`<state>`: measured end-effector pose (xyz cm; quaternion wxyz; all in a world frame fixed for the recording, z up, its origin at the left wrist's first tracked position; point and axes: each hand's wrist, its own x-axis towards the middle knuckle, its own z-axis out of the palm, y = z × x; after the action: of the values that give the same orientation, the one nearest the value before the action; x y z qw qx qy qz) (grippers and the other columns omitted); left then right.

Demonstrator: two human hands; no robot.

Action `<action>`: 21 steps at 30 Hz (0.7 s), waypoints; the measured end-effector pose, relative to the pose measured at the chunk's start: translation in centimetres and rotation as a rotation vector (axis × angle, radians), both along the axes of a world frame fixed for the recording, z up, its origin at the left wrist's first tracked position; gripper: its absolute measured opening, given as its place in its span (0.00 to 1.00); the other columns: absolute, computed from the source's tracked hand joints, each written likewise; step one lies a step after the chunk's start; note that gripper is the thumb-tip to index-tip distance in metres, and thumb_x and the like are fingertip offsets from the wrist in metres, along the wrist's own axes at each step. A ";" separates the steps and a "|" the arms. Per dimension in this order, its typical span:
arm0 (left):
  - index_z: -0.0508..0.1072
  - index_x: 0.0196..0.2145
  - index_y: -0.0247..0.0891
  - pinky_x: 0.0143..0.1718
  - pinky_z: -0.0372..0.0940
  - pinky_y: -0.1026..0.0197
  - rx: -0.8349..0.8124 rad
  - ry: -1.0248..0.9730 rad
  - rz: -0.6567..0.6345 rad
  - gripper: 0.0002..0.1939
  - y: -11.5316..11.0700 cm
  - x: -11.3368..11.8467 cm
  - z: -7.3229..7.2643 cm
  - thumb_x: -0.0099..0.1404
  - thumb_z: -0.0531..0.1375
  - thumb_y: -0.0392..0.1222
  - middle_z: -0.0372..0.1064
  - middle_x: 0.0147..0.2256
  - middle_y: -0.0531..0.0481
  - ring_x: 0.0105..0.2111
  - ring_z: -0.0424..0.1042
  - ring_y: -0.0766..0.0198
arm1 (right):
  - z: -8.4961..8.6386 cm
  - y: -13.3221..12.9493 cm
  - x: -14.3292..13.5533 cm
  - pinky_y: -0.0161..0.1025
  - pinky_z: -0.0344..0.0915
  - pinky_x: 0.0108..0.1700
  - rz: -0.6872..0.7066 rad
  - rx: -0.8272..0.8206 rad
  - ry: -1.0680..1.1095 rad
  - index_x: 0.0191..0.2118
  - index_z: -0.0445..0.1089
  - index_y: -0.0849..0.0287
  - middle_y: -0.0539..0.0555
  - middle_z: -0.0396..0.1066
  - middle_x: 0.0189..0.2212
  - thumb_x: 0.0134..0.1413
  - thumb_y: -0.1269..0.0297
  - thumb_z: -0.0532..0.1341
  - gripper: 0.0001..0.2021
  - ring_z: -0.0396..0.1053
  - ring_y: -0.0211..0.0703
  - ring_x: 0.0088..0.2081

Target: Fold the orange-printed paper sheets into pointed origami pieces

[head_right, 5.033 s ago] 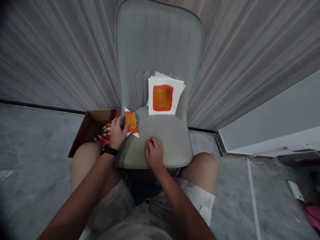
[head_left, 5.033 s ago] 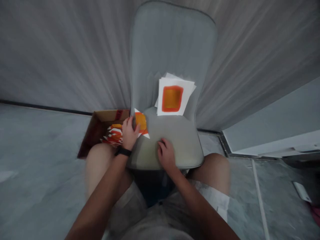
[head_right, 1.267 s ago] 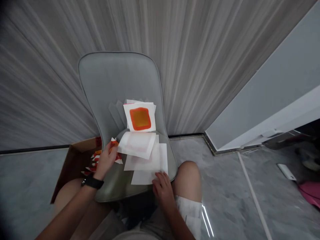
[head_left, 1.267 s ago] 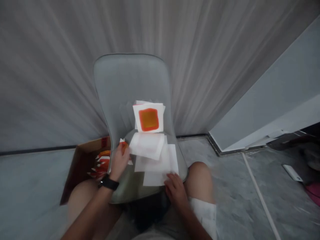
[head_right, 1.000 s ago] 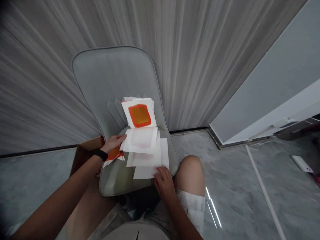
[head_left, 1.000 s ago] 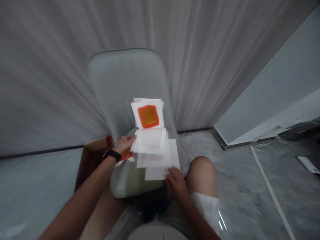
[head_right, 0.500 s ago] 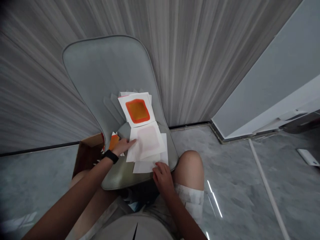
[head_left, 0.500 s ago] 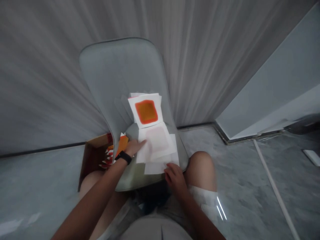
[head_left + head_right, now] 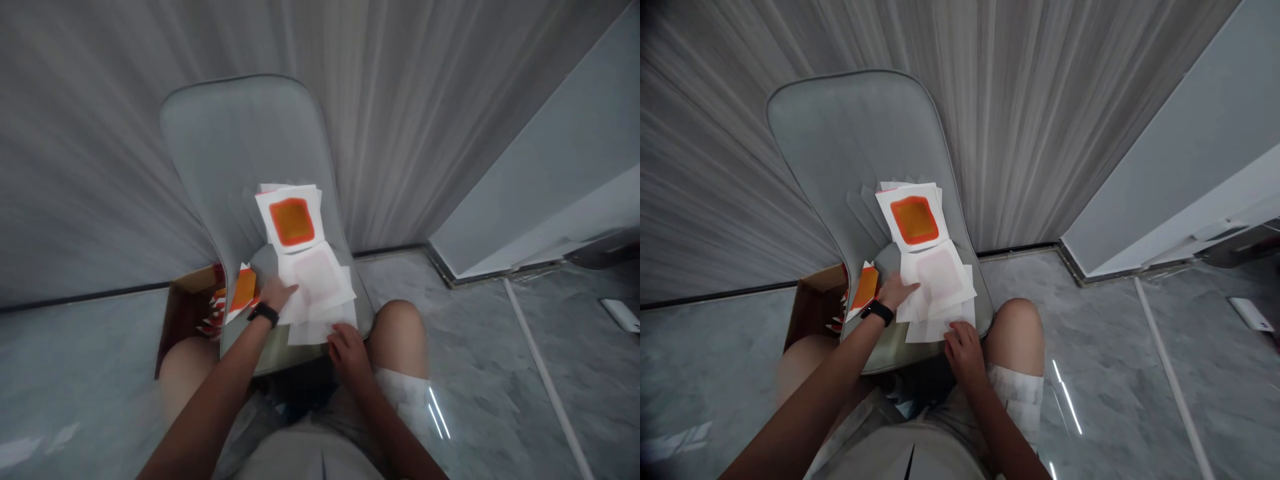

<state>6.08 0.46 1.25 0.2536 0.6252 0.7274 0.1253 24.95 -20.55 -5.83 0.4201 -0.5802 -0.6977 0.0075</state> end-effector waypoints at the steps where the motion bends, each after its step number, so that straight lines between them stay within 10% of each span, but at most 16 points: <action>1: 0.75 0.46 0.33 0.46 0.70 0.48 0.018 -0.027 0.013 0.25 -0.2 -0.2 0.0 0.57 0.72 0.52 0.79 0.46 0.31 0.50 0.78 0.36 | 0.0 0.0 0.0 0.55 0.76 0.52 0.001 0.006 -0.004 0.43 0.76 0.55 0.61 0.76 0.48 0.60 0.78 0.60 0.12 0.74 0.54 0.51; 16: 0.78 0.50 0.32 0.47 0.76 0.54 -0.048 -0.793 0.197 0.24 -3.3 2.6 -0.8 0.58 0.74 0.42 0.81 0.49 0.38 0.46 0.80 0.50 | -0.1 -0.1 0.1 0.51 0.76 0.49 0.014 0.021 -0.040 0.43 0.75 0.57 0.60 0.76 0.45 0.62 0.77 0.58 0.11 0.74 0.53 0.48; 21: 0.80 0.47 0.32 0.32 0.77 0.63 -0.246 -1.093 0.258 0.19 -3.5 1.7 -0.1 0.58 0.73 0.35 0.82 0.41 0.40 0.34 0.81 0.58 | -0.5 -0.1 0.1 0.51 0.75 0.50 0.025 0.015 -0.024 0.43 0.75 0.58 0.61 0.77 0.45 0.62 0.77 0.58 0.10 0.73 0.52 0.48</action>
<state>7.74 -3.08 1.12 0.6464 0.3415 0.5703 0.3746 25.05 -20.66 -6.33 0.4159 -0.5682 -0.7101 0.0009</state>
